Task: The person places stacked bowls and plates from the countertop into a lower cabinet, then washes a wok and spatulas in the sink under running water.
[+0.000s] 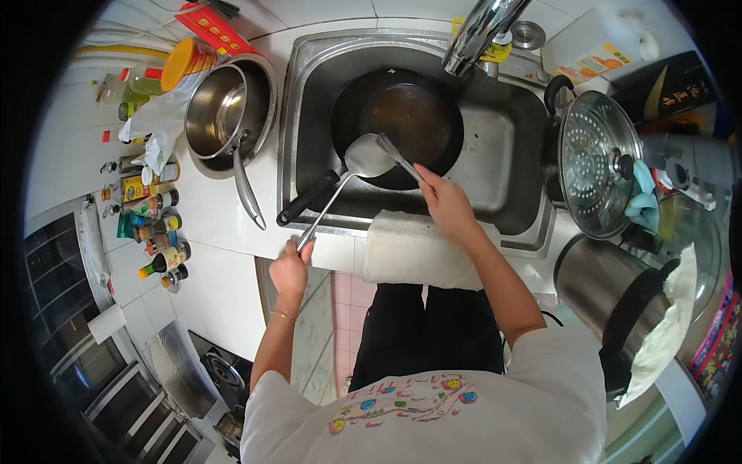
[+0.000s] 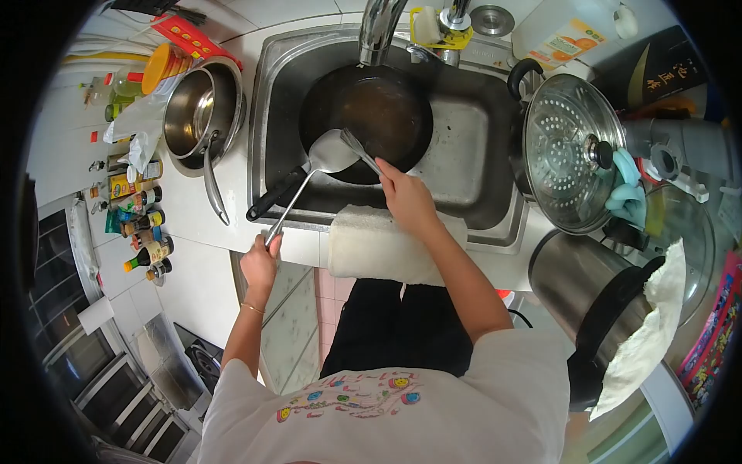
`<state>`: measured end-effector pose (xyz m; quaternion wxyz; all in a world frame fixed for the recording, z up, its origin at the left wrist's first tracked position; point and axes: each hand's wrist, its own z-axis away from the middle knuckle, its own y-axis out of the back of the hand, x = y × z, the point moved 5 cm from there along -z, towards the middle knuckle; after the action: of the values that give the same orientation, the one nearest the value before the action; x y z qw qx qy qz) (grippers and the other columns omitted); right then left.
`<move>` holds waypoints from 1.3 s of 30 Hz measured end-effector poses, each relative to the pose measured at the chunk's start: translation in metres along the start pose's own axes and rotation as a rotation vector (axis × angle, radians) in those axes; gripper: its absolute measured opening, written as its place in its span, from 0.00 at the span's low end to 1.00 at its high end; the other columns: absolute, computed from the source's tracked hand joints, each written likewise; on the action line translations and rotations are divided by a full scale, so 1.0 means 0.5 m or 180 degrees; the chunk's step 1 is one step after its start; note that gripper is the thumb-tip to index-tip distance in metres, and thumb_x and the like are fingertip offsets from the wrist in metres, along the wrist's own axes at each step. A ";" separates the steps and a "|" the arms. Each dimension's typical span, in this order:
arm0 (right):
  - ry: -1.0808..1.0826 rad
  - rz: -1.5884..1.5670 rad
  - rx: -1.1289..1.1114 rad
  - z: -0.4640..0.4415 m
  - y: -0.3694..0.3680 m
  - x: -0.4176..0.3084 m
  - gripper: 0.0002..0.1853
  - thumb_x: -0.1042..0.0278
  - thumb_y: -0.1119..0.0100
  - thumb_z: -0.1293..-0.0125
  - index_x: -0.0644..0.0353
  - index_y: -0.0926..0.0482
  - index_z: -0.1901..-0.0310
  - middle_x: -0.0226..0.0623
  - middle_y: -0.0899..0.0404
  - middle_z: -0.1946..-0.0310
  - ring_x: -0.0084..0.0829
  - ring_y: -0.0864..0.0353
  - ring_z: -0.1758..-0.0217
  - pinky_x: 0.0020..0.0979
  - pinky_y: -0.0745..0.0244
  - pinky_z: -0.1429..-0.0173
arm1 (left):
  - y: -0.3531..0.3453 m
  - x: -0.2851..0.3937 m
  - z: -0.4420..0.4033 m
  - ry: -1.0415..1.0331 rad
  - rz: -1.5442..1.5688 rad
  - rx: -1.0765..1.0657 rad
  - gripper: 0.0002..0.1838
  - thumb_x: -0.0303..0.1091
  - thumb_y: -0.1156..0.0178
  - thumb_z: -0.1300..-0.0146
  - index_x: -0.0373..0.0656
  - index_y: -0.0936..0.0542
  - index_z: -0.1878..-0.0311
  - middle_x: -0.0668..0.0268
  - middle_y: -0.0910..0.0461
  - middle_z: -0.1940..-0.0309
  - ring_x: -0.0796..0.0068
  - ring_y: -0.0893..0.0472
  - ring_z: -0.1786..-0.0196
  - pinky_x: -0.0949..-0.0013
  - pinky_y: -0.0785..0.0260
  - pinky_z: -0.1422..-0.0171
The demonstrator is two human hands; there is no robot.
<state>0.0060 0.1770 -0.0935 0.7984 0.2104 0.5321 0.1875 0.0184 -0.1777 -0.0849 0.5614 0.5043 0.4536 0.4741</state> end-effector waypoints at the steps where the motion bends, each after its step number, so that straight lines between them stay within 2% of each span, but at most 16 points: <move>1: 0.0001 -0.0015 -0.0003 -0.009 -0.002 -0.001 0.18 0.64 0.50 0.31 0.47 0.26 0.41 0.52 0.21 0.72 0.51 0.22 0.71 0.44 0.28 0.63 | 0.002 -0.001 0.000 0.0024 -0.0018 -0.0002 0.24 0.58 0.47 0.35 0.42 0.27 0.70 0.58 0.22 0.82 0.53 0.21 0.80 0.58 0.31 0.77; 5: 0.0135 -0.0396 0.0038 0.043 -0.004 0.053 0.18 0.65 0.50 0.31 0.49 0.25 0.41 0.52 0.20 0.70 0.52 0.22 0.70 0.43 0.28 0.62 | -0.003 -0.001 -0.001 -0.0051 -0.0135 0.0033 0.24 0.58 0.46 0.37 0.43 0.25 0.68 0.60 0.23 0.83 0.57 0.22 0.81 0.60 0.31 0.79; 8: 0.0290 -0.0353 0.0231 0.030 0.008 0.019 0.18 0.66 0.50 0.32 0.51 0.25 0.41 0.51 0.21 0.70 0.50 0.22 0.69 0.40 0.28 0.62 | -0.005 0.000 0.003 -0.0130 -0.0133 0.0119 0.23 0.58 0.45 0.38 0.44 0.25 0.66 0.61 0.23 0.83 0.59 0.22 0.82 0.61 0.31 0.80; 11: -0.0090 -0.0154 -0.0009 -0.018 -0.007 0.000 0.19 0.67 0.50 0.32 0.50 0.26 0.40 0.51 0.21 0.69 0.50 0.22 0.68 0.38 0.28 0.62 | -0.003 -0.004 0.004 -0.0134 -0.0111 0.0162 0.23 0.57 0.44 0.38 0.44 0.25 0.66 0.62 0.23 0.83 0.59 0.22 0.82 0.61 0.31 0.80; 14: -0.0264 -0.0512 -0.0219 0.040 -0.003 0.024 0.19 0.66 0.50 0.30 0.51 0.28 0.38 0.40 0.28 0.76 0.28 0.33 0.74 0.27 0.31 0.63 | -0.004 -0.002 0.001 -0.0124 -0.0111 0.0082 0.22 0.57 0.44 0.37 0.44 0.24 0.66 0.62 0.23 0.82 0.59 0.22 0.82 0.61 0.31 0.80; 17: -0.0191 -0.0611 -0.0175 0.048 0.007 -0.004 0.18 0.65 0.50 0.31 0.50 0.25 0.41 0.53 0.22 0.69 0.51 0.23 0.69 0.41 0.29 0.62 | 0.001 0.004 0.003 -0.0118 -0.0065 0.0034 0.23 0.58 0.46 0.37 0.44 0.25 0.65 0.61 0.22 0.82 0.57 0.21 0.81 0.60 0.31 0.79; 21: -0.0024 -0.0473 0.0179 -0.014 -0.028 0.033 0.18 0.66 0.49 0.32 0.50 0.25 0.41 0.53 0.22 0.71 0.50 0.23 0.71 0.40 0.29 0.63 | -0.007 -0.011 0.001 -0.0060 -0.0076 -0.0056 0.24 0.58 0.47 0.36 0.42 0.24 0.63 0.60 0.21 0.81 0.56 0.21 0.80 0.59 0.30 0.77; 24: -0.0186 -0.0284 0.0041 0.003 -0.010 0.052 0.19 0.66 0.49 0.32 0.48 0.26 0.40 0.53 0.23 0.72 0.50 0.23 0.72 0.41 0.29 0.64 | -0.009 -0.007 0.000 -0.0053 -0.0042 -0.0066 0.24 0.58 0.46 0.37 0.44 0.23 0.62 0.60 0.21 0.80 0.58 0.21 0.80 0.60 0.30 0.78; 27: -0.0430 -0.0660 0.0421 0.028 0.014 0.037 0.19 0.66 0.48 0.32 0.45 0.26 0.40 0.52 0.22 0.73 0.51 0.23 0.72 0.42 0.29 0.64 | -0.008 -0.007 0.000 0.0002 -0.0019 -0.0085 0.24 0.58 0.46 0.37 0.43 0.23 0.62 0.60 0.21 0.79 0.57 0.20 0.79 0.60 0.30 0.77; 30: -0.0126 -0.0310 0.0213 0.046 -0.029 0.027 0.19 0.65 0.48 0.32 0.44 0.26 0.40 0.52 0.23 0.73 0.51 0.23 0.71 0.43 0.28 0.63 | -0.009 -0.008 -0.002 -0.0014 -0.0065 -0.0110 0.24 0.58 0.46 0.37 0.43 0.22 0.63 0.60 0.21 0.80 0.57 0.20 0.79 0.60 0.30 0.77; 33: -0.0238 0.0160 0.0302 0.024 -0.010 0.039 0.19 0.64 0.47 0.32 0.42 0.26 0.39 0.52 0.22 0.73 0.52 0.23 0.70 0.45 0.28 0.62 | -0.005 -0.009 0.002 -0.0010 -0.0045 -0.0113 0.24 0.58 0.46 0.37 0.42 0.22 0.62 0.60 0.21 0.80 0.57 0.20 0.79 0.60 0.30 0.77; 37: -0.0296 -0.0239 0.0129 0.039 0.015 0.033 0.19 0.61 0.50 0.32 0.42 0.26 0.40 0.53 0.21 0.72 0.54 0.22 0.67 0.48 0.28 0.61 | -0.005 -0.006 0.001 0.0039 0.0010 -0.0178 0.26 0.59 0.47 0.36 0.41 0.22 0.60 0.59 0.20 0.80 0.56 0.20 0.79 0.60 0.29 0.76; 39: 0.0052 -0.0009 0.0291 0.045 -0.006 0.033 0.19 0.62 0.50 0.32 0.42 0.26 0.40 0.53 0.22 0.73 0.54 0.22 0.68 0.48 0.28 0.61 | -0.007 -0.004 -0.008 0.0049 -0.0022 -0.0251 0.26 0.59 0.47 0.36 0.41 0.21 0.59 0.59 0.20 0.80 0.56 0.20 0.78 0.60 0.29 0.75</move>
<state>0.0330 0.1799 -0.1000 0.7839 0.2444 0.5469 0.1635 0.0144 -0.1795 -0.0884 0.5790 0.4765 0.4406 0.4935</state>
